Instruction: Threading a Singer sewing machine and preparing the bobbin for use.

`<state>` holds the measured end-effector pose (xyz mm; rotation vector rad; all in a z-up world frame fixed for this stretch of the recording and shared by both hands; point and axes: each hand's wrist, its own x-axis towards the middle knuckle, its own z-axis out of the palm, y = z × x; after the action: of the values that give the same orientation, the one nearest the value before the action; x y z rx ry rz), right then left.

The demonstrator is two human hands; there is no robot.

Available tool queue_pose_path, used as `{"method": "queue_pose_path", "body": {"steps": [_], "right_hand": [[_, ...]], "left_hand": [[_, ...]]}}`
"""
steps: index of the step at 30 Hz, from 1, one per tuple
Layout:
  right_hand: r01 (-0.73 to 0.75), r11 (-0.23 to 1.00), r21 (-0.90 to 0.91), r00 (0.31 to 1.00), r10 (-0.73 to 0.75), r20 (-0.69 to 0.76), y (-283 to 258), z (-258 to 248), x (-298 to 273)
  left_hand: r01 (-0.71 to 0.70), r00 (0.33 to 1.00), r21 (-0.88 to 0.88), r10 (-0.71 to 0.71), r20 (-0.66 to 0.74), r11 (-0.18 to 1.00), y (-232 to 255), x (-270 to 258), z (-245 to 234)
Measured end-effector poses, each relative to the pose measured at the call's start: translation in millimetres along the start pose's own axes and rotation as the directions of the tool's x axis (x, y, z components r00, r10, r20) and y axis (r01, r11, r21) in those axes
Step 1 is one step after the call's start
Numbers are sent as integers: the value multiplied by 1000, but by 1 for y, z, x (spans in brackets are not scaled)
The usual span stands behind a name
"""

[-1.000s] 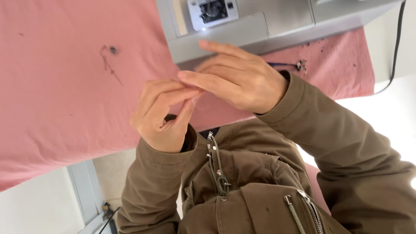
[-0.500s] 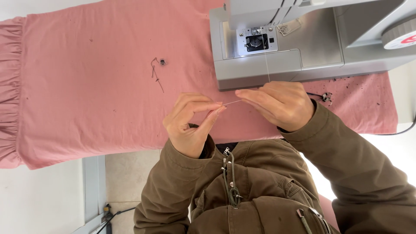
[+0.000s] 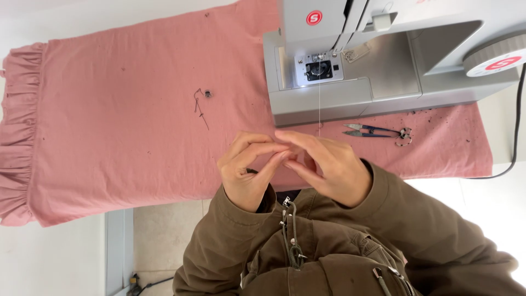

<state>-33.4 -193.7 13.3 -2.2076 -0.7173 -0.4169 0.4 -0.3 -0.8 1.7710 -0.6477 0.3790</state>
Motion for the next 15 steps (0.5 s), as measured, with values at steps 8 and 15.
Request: {"method": "queue_pose_path", "body": {"steps": [8, 15], "right_hand": [[-58, 924, -378, 977, -26, -212, 24, -32, -41], [-278, 753, -596, 960, 200, -195, 70, -33, -75]], "left_hand": [[31, 999, 12, -30, -19, 999, -3, -9, 8], [197, 977, -154, -207, -53, 968, -15, -23, 14]]}}
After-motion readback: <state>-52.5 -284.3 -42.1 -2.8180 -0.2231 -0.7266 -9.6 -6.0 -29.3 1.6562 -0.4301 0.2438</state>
